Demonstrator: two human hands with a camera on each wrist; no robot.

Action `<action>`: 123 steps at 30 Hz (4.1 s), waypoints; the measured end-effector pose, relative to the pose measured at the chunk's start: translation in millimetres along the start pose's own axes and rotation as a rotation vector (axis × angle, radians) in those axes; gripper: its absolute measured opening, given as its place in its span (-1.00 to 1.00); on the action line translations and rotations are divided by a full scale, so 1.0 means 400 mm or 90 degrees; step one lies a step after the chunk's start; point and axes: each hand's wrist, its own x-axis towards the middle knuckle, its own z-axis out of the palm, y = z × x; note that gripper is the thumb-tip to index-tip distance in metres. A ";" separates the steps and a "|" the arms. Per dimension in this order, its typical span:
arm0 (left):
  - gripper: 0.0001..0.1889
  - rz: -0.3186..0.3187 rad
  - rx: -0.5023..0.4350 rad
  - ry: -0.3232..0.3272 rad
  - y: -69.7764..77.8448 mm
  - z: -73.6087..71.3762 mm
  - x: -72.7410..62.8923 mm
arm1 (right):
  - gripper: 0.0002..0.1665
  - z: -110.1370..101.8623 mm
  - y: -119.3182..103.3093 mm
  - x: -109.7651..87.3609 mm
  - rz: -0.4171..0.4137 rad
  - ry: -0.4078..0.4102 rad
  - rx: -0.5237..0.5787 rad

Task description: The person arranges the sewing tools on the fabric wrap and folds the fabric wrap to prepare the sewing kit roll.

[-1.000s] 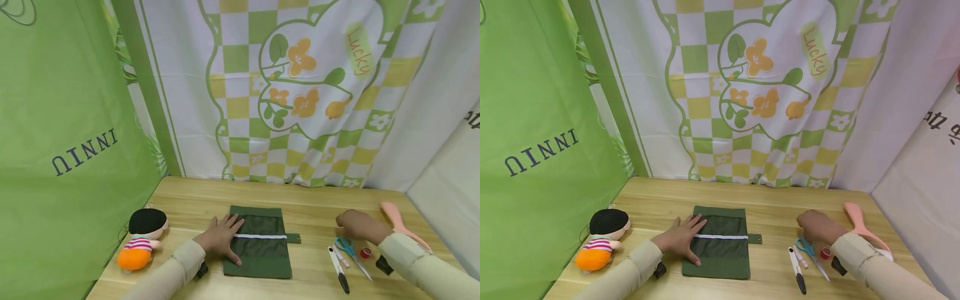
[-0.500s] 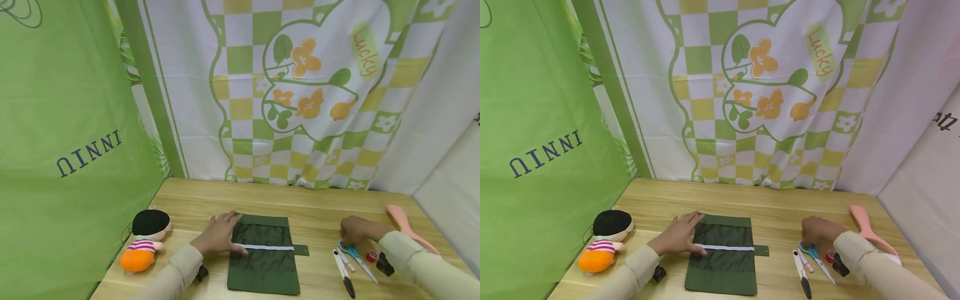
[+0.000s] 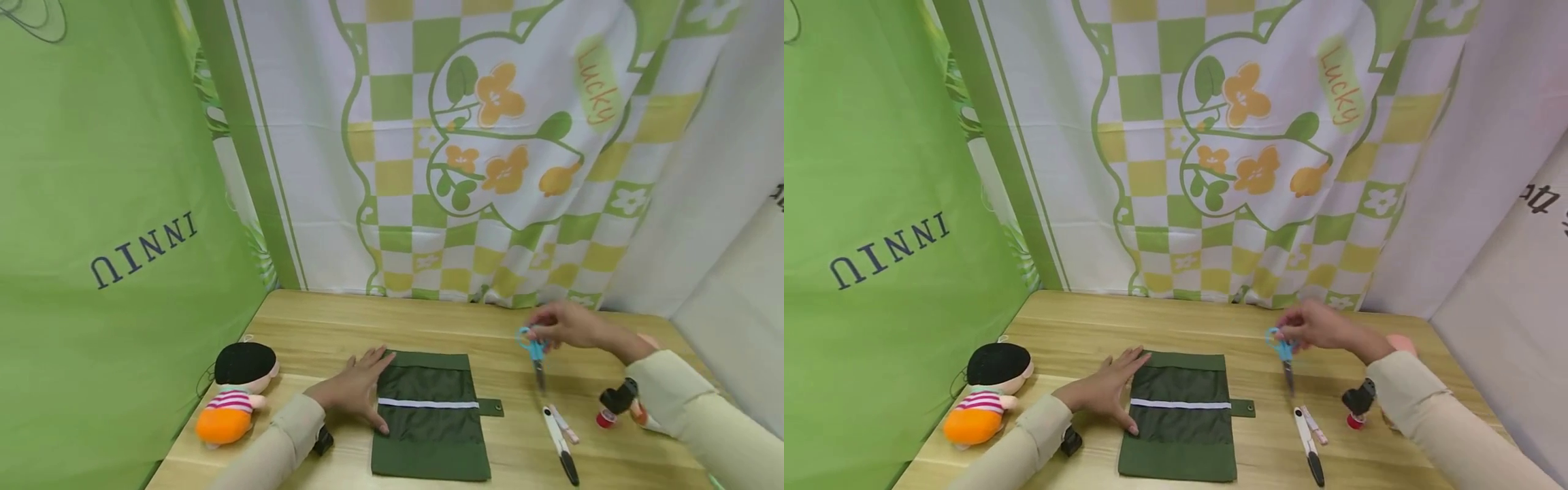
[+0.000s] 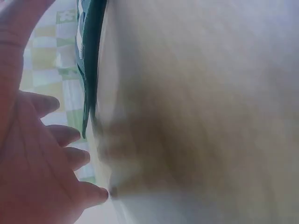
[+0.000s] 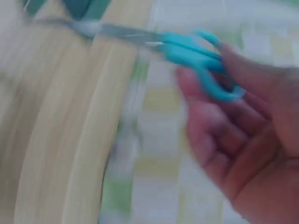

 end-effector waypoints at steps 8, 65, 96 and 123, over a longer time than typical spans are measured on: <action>0.50 0.011 0.012 -0.018 0.009 0.000 -0.028 | -0.75 0.232 -0.159 0.258 -0.113 0.088 0.068; 0.30 0.033 0.047 -0.088 0.062 -0.018 -0.023 | -0.77 0.157 -0.090 0.088 -0.068 0.123 -0.273; 0.28 0.054 0.094 -0.087 0.056 0.000 -0.015 | -0.83 0.268 0.113 -0.179 0.149 0.102 -0.214; 0.25 0.046 0.062 -0.054 0.027 -0.010 -0.016 | -0.61 0.095 -0.122 0.024 0.131 0.226 -0.183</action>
